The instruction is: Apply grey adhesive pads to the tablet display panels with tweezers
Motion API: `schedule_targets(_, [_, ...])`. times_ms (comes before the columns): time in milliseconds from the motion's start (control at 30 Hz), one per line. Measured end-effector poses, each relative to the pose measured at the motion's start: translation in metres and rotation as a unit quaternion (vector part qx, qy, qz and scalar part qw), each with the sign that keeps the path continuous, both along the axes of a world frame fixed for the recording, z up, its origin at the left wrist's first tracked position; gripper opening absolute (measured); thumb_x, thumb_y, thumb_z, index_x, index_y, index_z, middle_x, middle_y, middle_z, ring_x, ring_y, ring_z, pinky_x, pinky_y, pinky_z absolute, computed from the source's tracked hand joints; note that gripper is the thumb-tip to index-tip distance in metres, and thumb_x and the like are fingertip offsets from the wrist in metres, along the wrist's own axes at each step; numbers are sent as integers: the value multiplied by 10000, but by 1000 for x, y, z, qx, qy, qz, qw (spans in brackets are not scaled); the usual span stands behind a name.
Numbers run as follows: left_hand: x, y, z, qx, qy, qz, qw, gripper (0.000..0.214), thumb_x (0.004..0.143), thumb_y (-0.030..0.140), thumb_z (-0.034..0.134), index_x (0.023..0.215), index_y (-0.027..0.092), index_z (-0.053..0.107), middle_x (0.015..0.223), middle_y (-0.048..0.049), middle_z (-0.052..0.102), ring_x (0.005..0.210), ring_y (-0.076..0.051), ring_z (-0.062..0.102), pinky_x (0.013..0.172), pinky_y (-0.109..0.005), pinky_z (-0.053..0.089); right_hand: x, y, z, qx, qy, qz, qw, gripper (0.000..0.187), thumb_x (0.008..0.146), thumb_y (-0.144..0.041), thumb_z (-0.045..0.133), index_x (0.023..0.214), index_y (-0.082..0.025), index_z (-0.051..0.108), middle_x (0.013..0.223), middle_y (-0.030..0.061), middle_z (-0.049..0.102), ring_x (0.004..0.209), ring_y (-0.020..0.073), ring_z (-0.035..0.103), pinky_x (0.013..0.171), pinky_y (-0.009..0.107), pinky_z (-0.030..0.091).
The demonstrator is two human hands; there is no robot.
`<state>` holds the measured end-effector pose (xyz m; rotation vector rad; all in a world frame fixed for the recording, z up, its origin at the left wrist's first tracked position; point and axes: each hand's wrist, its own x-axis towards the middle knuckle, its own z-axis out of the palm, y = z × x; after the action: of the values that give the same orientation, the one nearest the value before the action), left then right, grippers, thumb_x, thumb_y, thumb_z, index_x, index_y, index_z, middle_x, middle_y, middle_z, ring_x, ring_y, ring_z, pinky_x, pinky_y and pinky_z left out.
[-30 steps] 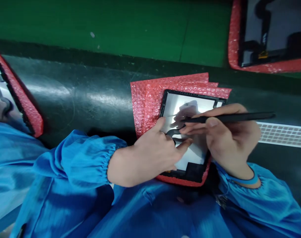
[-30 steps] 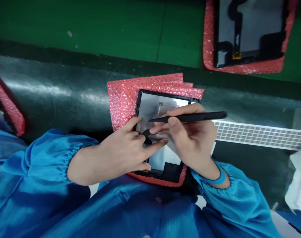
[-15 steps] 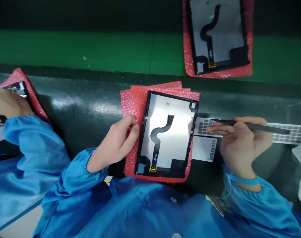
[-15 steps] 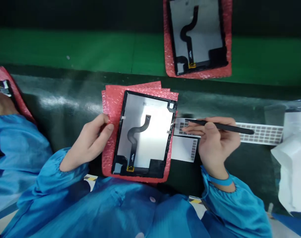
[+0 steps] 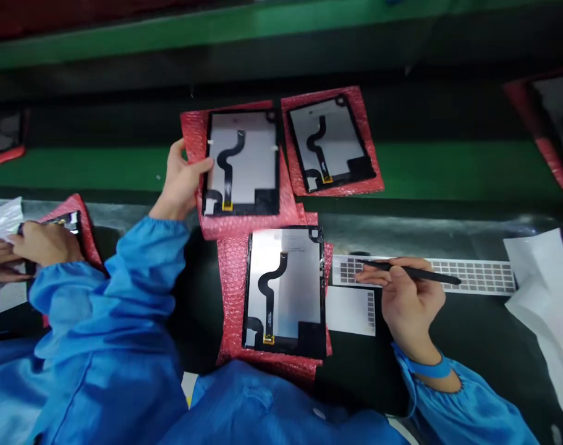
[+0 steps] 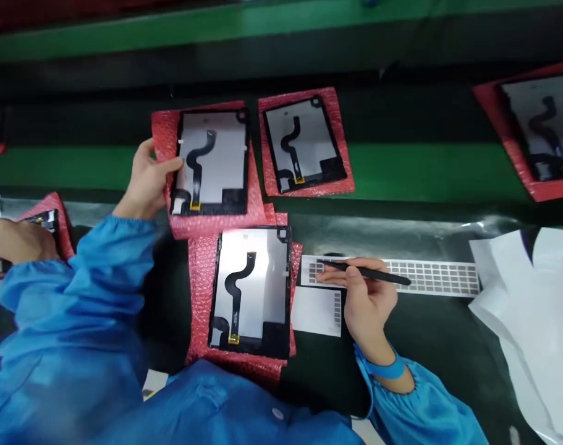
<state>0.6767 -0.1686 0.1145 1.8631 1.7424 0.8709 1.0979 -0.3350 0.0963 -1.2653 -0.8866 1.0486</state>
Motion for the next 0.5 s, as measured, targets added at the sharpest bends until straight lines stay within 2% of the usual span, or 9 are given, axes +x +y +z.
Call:
schedule_targets(100, [-22,56,11,2,26,59,998,584,1160,754,367,1347,202,341,961,108,494,970,-34,435,983,-325,501,1,-1,0,-8,11,11,1000,182,992,-366,829,1035,-244,701,783,11,849,617,269,853,557,364,729])
schedule_targets(200, [-18,79,23,7,91,103,990,515,1140,601,576,1316,150,396,976,105,496,1011,-47,411,1055,-350,450,2,-1,-1,0,18,10,1000,179,991,-356,824,1040,-238,699,784,22,852,610,280,851,550,372,731])
schedule_targets(300, [15,91,18,-14,149,102,983,381,1111,462,644,1196,111,524,980,86,551,1038,-62,434,1073,-320,406,3,0,-2,1,18,10,1000,198,991,-370,833,1046,-231,704,799,38,856,613,282,852,552,374,733])
schedule_targets(367, [49,99,3,-67,168,64,981,410,1090,518,652,1015,117,603,849,81,568,936,-66,470,956,-278,434,3,0,-2,2,19,8,1000,217,994,-391,839,1046,-234,699,799,32,853,605,270,847,541,365,726])
schedule_targets(433, [82,109,-15,-126,174,25,976,457,1023,550,754,855,145,627,695,87,541,792,-66,459,822,-260,450,3,1,-3,12,15,4,1000,245,993,-423,849,1045,-242,694,796,19,848,601,251,841,540,349,720])
schedule_targets(500, [107,120,-31,-161,169,8,972,397,971,439,861,805,152,642,636,91,539,704,-63,432,757,-262,472,4,2,-3,22,10,-1,1000,271,983,-456,863,1039,-248,699,801,5,845,610,229,839,561,333,721])
